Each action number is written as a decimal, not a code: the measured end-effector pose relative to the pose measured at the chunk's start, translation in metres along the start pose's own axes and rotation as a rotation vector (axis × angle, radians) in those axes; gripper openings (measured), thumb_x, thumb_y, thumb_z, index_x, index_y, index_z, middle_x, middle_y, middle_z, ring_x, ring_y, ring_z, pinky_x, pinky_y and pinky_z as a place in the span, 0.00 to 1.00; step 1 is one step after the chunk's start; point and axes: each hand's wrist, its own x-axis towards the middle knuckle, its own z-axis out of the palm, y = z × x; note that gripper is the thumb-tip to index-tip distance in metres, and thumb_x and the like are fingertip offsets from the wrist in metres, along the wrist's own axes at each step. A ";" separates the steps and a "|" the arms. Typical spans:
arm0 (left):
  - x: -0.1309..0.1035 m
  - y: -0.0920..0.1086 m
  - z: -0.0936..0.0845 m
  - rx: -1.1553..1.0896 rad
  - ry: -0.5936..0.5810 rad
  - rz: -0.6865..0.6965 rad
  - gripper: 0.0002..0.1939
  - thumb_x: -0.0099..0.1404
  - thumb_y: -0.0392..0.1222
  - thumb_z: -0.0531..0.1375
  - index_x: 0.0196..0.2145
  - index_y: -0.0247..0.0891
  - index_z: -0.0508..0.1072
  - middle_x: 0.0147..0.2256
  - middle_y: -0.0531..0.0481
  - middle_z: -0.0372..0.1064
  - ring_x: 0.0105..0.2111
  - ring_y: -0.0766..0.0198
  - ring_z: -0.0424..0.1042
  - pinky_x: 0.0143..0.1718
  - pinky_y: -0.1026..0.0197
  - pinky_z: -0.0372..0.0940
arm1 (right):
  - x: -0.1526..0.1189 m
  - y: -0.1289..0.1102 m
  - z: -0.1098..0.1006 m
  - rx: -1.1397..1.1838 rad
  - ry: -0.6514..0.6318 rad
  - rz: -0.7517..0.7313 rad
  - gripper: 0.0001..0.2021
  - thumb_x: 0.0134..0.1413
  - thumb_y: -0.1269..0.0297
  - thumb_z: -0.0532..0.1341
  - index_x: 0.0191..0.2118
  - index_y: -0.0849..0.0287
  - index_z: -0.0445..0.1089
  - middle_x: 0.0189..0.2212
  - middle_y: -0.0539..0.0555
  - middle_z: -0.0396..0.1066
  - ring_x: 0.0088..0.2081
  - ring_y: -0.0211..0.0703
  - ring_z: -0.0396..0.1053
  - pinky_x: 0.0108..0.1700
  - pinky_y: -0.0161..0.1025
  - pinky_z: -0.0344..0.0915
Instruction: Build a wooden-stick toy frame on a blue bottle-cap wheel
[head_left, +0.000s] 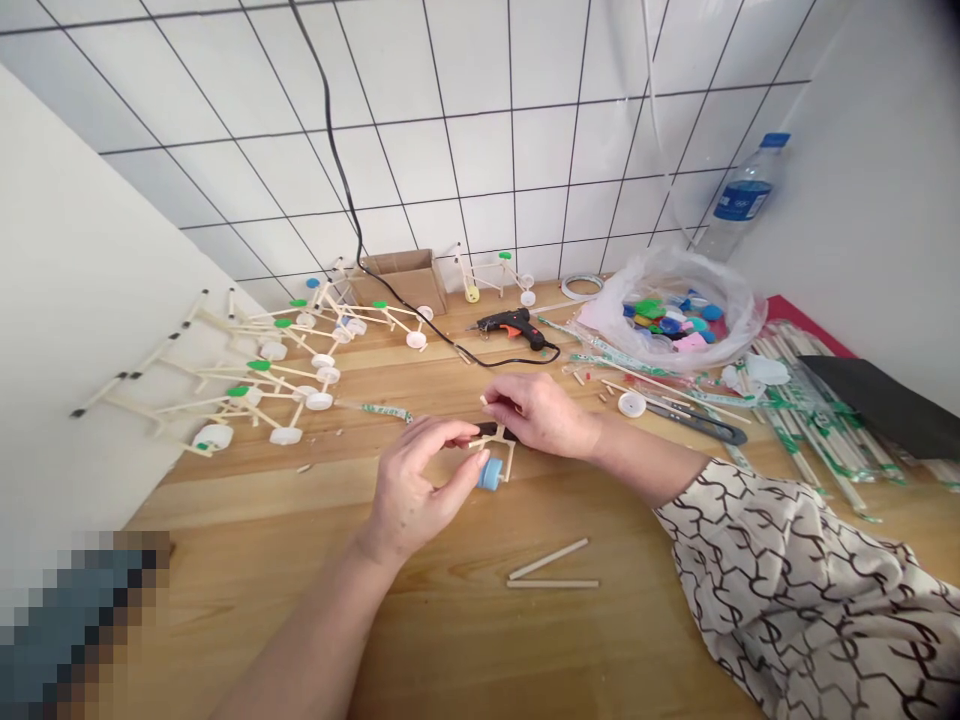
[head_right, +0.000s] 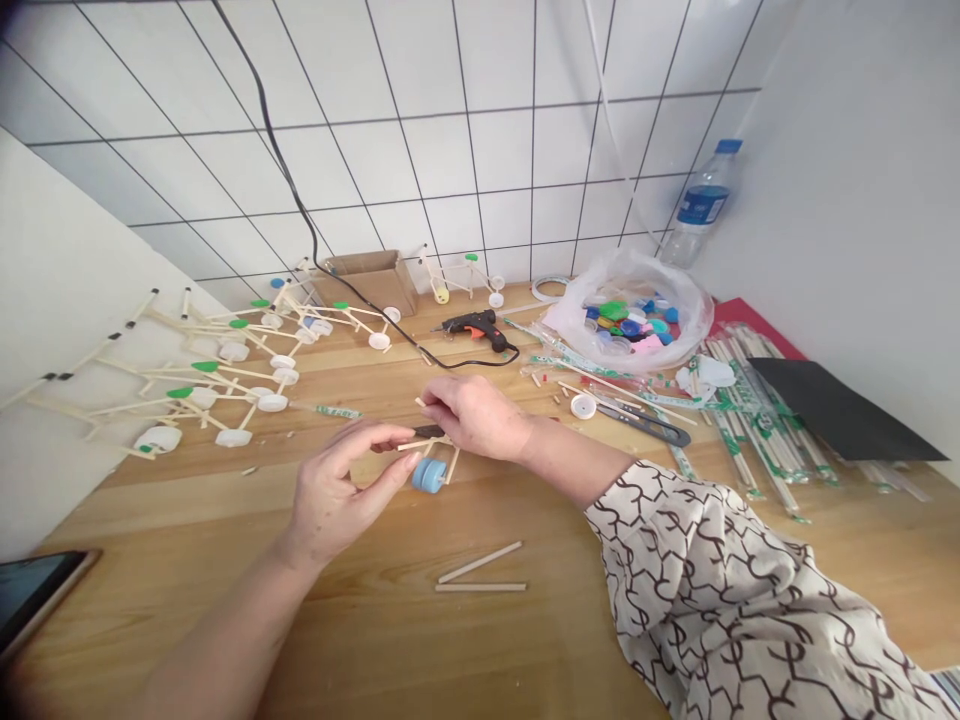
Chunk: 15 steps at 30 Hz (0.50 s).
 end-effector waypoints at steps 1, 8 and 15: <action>0.000 0.001 -0.002 -0.019 -0.001 -0.031 0.06 0.58 0.38 0.62 0.35 0.38 0.73 0.30 0.51 0.74 0.30 0.64 0.72 0.35 0.61 0.68 | 0.000 0.000 0.000 -0.002 -0.004 0.000 0.04 0.54 0.74 0.56 0.29 0.61 0.65 0.23 0.49 0.63 0.25 0.33 0.57 0.29 0.31 0.53; 0.005 0.006 -0.007 -0.076 0.060 -0.315 0.10 0.63 0.43 0.56 0.31 0.37 0.74 0.27 0.51 0.74 0.29 0.64 0.72 0.33 0.64 0.67 | 0.001 -0.002 -0.001 -0.003 -0.018 -0.017 0.05 0.54 0.74 0.56 0.28 0.61 0.63 0.23 0.49 0.63 0.25 0.34 0.57 0.30 0.31 0.53; 0.007 -0.005 0.001 -0.065 0.046 -0.385 0.12 0.63 0.44 0.55 0.28 0.37 0.74 0.22 0.53 0.73 0.23 0.65 0.71 0.25 0.66 0.64 | 0.001 -0.002 -0.001 0.000 -0.015 -0.013 0.06 0.54 0.73 0.56 0.27 0.61 0.63 0.23 0.48 0.62 0.25 0.34 0.56 0.30 0.31 0.53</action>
